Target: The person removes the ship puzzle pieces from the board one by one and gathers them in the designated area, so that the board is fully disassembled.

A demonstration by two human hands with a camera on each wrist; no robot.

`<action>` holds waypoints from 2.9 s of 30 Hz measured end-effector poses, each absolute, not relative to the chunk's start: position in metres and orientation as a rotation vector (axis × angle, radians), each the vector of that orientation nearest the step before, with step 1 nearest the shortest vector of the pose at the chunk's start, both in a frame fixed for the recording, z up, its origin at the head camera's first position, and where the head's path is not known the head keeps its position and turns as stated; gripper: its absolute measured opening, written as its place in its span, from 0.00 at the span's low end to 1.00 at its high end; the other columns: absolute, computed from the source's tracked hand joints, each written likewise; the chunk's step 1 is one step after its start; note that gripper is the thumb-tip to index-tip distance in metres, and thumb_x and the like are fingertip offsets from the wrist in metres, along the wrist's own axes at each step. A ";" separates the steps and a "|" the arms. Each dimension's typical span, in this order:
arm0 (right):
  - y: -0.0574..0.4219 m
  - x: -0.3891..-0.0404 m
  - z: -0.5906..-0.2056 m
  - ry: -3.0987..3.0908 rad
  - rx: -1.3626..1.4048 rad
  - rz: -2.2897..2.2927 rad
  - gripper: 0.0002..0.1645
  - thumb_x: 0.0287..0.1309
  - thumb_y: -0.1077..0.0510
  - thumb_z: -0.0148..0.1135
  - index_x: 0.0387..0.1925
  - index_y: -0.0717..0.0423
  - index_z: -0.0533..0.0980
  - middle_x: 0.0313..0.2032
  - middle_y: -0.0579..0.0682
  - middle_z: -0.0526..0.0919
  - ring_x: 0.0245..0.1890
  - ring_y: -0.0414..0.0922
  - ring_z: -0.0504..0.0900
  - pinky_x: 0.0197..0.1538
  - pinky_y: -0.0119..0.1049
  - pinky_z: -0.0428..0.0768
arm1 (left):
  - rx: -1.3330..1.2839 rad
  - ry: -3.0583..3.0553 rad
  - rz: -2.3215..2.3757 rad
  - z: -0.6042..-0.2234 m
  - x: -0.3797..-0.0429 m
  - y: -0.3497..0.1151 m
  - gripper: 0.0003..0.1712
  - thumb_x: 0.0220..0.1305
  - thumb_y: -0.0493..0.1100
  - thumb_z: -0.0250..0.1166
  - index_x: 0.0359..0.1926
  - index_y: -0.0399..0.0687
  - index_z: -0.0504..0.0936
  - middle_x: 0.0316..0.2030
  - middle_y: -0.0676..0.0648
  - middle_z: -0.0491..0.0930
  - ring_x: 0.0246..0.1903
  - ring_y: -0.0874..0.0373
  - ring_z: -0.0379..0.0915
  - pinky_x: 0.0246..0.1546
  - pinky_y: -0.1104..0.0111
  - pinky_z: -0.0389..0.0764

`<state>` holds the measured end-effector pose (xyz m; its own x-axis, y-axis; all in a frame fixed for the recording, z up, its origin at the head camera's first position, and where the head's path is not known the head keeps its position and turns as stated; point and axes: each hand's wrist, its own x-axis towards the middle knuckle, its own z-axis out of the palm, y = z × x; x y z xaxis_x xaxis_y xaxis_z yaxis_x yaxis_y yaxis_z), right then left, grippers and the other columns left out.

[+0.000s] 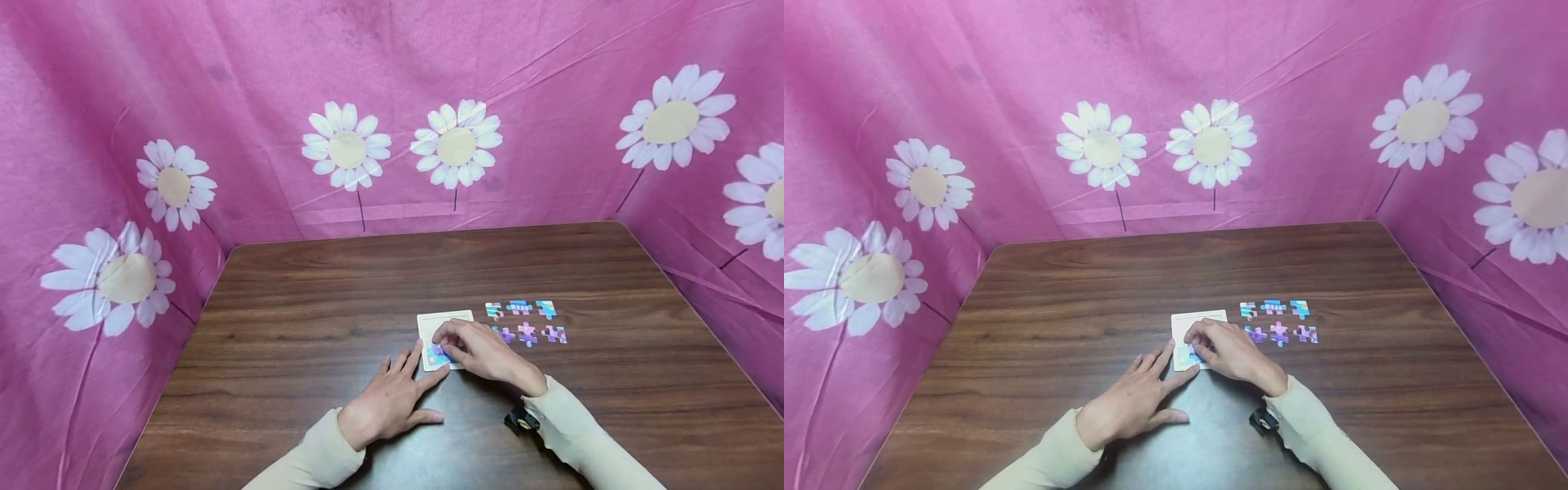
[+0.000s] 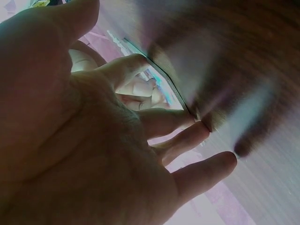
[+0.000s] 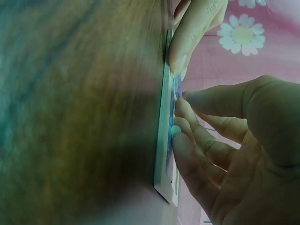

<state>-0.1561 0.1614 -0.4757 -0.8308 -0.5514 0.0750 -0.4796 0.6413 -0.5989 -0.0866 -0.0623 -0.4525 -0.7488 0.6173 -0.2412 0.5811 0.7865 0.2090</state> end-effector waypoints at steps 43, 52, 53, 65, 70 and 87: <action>0.178 -0.170 -0.470 2.429 -0.731 -1.388 0.03 0.69 0.60 0.66 0.42 0.50 0.81 0.36 0.46 0.87 0.37 0.38 0.83 0.41 0.31 0.81 | 0.872 2.676 0.169 -0.452 -0.085 -0.060 0.44 0.68 0.73 0.58 0.81 0.79 0.56 0.84 0.37 0.47 0.79 0.41 0.56 0.69 0.35 0.69; 0.201 -0.178 -0.456 2.404 -0.679 -1.434 0.04 0.69 0.59 0.66 0.43 0.54 0.81 0.36 0.54 0.88 0.34 0.47 0.87 0.36 0.41 0.87 | 0.860 2.658 0.185 -0.450 -0.085 -0.061 0.44 0.68 0.73 0.58 0.81 0.79 0.54 0.84 0.37 0.45 0.80 0.41 0.54 0.70 0.35 0.68; 0.204 -0.179 -0.454 2.392 -0.666 -1.428 0.04 0.70 0.59 0.66 0.43 0.55 0.80 0.36 0.55 0.88 0.34 0.48 0.87 0.35 0.42 0.88 | 0.858 2.656 0.186 -0.450 -0.085 -0.061 0.44 0.69 0.73 0.58 0.81 0.79 0.54 0.84 0.37 0.45 0.80 0.41 0.54 0.70 0.35 0.68; 0.232 -0.181 -0.439 2.408 -0.630 -1.300 0.04 0.69 0.60 0.66 0.43 0.57 0.80 0.34 0.57 0.86 0.29 0.51 0.85 0.32 0.43 0.86 | 0.849 2.642 0.191 -0.451 -0.085 -0.061 0.44 0.69 0.72 0.57 0.81 0.80 0.53 0.84 0.38 0.45 0.81 0.42 0.53 0.71 0.36 0.67; 0.240 -0.182 -0.437 2.369 -0.633 -1.287 0.04 0.70 0.61 0.65 0.43 0.58 0.79 0.34 0.57 0.85 0.29 0.48 0.84 0.32 0.43 0.86 | 0.844 2.638 0.192 -0.451 -0.085 -0.061 0.44 0.69 0.72 0.57 0.81 0.80 0.53 0.84 0.38 0.44 0.81 0.42 0.52 0.72 0.36 0.66; 0.260 -0.185 -0.436 2.219 -0.659 -1.221 0.05 0.66 0.66 0.66 0.40 0.66 0.77 0.30 0.58 0.82 0.27 0.44 0.81 0.29 0.43 0.85 | 0.845 2.648 0.186 -0.452 -0.084 -0.060 0.44 0.69 0.73 0.57 0.81 0.80 0.53 0.84 0.38 0.44 0.81 0.43 0.51 0.71 0.36 0.67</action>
<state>-0.1854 0.2600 -0.4363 -0.7474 -0.6318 -0.2055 -0.1648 0.4759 -0.8639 -0.0844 -0.0599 -0.4519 -0.7592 0.5817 -0.2919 0.5353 0.8132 0.2282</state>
